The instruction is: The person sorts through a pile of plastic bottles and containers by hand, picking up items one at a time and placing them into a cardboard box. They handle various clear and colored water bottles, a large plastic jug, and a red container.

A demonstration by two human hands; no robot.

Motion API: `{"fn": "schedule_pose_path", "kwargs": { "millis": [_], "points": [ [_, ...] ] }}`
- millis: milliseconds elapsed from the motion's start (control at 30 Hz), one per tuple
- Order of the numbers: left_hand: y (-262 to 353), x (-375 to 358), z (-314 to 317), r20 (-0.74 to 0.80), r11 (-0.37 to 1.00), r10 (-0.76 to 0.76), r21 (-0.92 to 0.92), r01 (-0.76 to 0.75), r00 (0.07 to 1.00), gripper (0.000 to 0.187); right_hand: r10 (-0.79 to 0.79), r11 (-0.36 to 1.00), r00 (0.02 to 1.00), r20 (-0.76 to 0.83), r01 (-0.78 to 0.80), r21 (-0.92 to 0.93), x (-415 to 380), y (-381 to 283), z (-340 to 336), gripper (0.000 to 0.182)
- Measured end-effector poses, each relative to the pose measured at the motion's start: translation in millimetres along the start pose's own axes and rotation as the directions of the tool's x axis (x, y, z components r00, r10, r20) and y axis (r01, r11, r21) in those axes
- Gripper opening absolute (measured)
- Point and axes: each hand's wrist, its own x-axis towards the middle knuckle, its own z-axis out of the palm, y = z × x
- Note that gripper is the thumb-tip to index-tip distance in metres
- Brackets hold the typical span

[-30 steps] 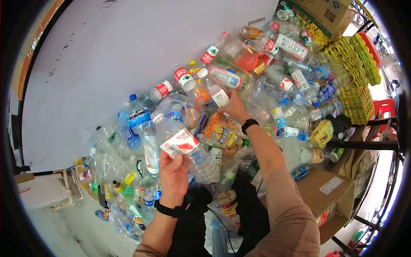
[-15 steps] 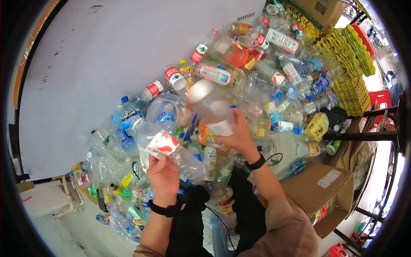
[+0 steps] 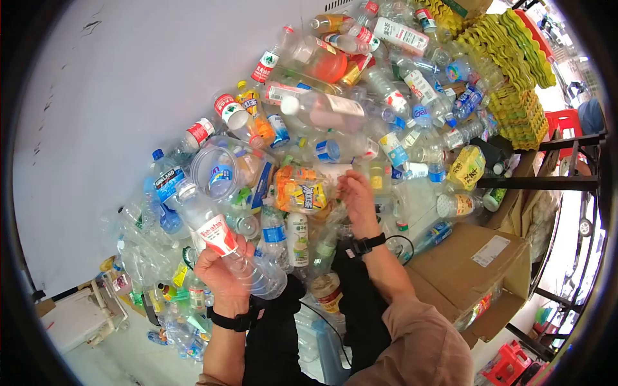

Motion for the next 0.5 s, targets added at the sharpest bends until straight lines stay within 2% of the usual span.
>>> {"fn": "schedule_pose_path", "kwargs": {
  "millis": [33,67,100,133,200,233,267,300,333,367,400,467,500],
  "points": [
    [0,1,-1,-0.003,1.0,0.002,0.008,-0.002,1.0,0.057,0.005,1.0,1.0,-0.001,-0.005,0.007,6,-2,-6,0.023],
    [0,1,-2,-0.019,1.0,-0.006,0.002,0.006,1.0,0.057,-0.286,0.935,0.958,0.033,0.287,-0.21,14,-10,-6,0.027],
    [-1,1,-2,-0.034,1.0,-0.016,-0.006,0.016,0.999,0.058,-0.539,0.741,0.833,0.124,0.539,-0.401,20,-19,-2,0.031],
    [-1,1,-5,-0.033,1.0,-0.02,0.001,0.02,0.999,0.058,-0.54,0.743,0.834,0.117,0.537,-0.399,26,-28,4,0.031],
    [-1,5,-9,0.002,0.996,-0.058,-0.065,0.058,0.998,0.041,-0.651,0.566,0.724,0.229,0.664,-0.489,45,-54,23,0.044],
    [-4,5,-6,0.005,0.996,-0.059,-0.06,0.06,0.998,0.041,-0.683,0.318,0.632,0.367,0.709,-0.629,56,-69,38,0.049],
    [-7,4,-2,-0.038,0.999,-0.042,-0.006,0.042,0.998,0.05,-0.665,0.041,0.547,0.509,0.707,-0.706,69,-82,50,0.054],
    [-8,4,1,-0.081,0.999,-0.021,0.048,0.025,0.996,0.059,-0.668,0.044,0.547,0.505,0.707,-0.706,84,-92,57,0.054],
    [-9,5,1,-0.08,0.998,-0.021,0.052,0.025,0.997,0.059,-0.496,-0.314,0.475,0.727,0.683,-0.66,99,-100,63,0.06],
    [-11,6,1,-0.06,0.998,-0.028,0.062,0.032,0.998,0.059,-0.244,-0.622,0.434,0.867,0.616,-0.483,112,-106,66,0.066],
    [-13,6,0,-0.041,0.997,-0.036,0.071,0.039,0.998,0.059,-0.244,-0.621,0.436,0.866,0.616,-0.484,122,-108,66,0.066],
    [-16,7,4,-0.047,0.996,-0.033,0.082,0.037,0.998,0.056,0.144,-0.701,0.644,0.752,0.602,-0.382,136,-109,69,0.075],
    [-18,7,7,-0.051,0.995,-0.028,0.093,0.033,0.998,0.053,0.142,-0.7,0.644,0.752,0.603,-0.384,144,-110,73,0.075]
  ]
}}
